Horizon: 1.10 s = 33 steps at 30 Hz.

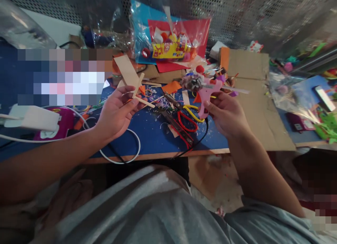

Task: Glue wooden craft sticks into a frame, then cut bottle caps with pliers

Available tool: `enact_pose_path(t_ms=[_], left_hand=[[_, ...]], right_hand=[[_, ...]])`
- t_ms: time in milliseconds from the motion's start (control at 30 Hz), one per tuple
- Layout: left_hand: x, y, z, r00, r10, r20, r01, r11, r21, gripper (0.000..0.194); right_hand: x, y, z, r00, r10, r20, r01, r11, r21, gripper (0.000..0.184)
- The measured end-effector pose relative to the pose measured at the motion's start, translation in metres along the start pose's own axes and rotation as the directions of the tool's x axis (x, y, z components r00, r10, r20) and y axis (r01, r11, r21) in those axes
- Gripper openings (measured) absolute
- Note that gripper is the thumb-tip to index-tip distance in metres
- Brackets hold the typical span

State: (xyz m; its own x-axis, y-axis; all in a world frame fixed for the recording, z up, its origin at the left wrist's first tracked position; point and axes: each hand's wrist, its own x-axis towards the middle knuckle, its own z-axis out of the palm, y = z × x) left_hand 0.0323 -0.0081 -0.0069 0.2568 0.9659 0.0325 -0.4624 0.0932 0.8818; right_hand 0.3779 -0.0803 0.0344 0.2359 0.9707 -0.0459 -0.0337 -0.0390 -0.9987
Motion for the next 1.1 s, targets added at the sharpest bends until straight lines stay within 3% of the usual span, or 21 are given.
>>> enact_pose_path(t_ms=[200, 433, 667, 733, 800, 900, 1000, 1100], left_hand=[[0.002, -0.004, -0.002, 0.999, 0.028, 0.029, -0.028, 0.999, 0.026, 0.042], [0.004, -0.008, -0.004, 0.996, 0.077, 0.047, -0.082, 0.992, 0.098, 0.043], [-0.001, -0.004, 0.002, 0.992, 0.105, 0.067, -0.116, 0.974, 0.193, 0.044], [-0.005, -0.004, 0.003, 0.986, 0.102, 0.134, -0.133, 0.960, 0.245, 0.046], [-0.009, -0.006, 0.004, 0.973, 0.097, 0.208, -0.151, 0.952, 0.265, 0.047], [-0.013, -0.009, 0.005, 0.956, 0.103, 0.275, -0.180, 0.946, 0.268, 0.045], [-0.016, -0.010, 0.006, 0.948, 0.111, 0.298, -0.196, 0.942, 0.273, 0.043], [-0.017, -0.009, 0.006, 0.946, 0.132, 0.294, -0.218, 0.934, 0.282, 0.045]], right_hand=[[-0.016, 0.024, -0.040, 0.996, 0.065, -0.056, -0.069, 0.995, -0.070, 0.038], [-0.014, 0.043, -0.055, 0.993, 0.064, -0.097, -0.080, 0.982, -0.170, 0.037], [-0.035, 0.014, -0.062, 0.993, -0.046, -0.108, -0.008, 0.892, -0.451, 0.021], [-0.044, 0.003, -0.053, 0.990, -0.108, -0.088, 0.039, 0.822, -0.568, 0.027], [-0.049, -0.004, -0.035, 0.986, -0.164, -0.027, 0.108, 0.757, -0.644, 0.021], [-0.048, -0.007, 0.008, 0.967, -0.179, 0.181, 0.255, 0.706, -0.661, 0.025], [-0.040, -0.007, 0.052, 0.914, -0.141, 0.380, 0.365, 0.692, -0.623, 0.042], [-0.028, -0.010, 0.082, 0.821, -0.124, 0.557, 0.509, 0.599, -0.618, 0.045]])
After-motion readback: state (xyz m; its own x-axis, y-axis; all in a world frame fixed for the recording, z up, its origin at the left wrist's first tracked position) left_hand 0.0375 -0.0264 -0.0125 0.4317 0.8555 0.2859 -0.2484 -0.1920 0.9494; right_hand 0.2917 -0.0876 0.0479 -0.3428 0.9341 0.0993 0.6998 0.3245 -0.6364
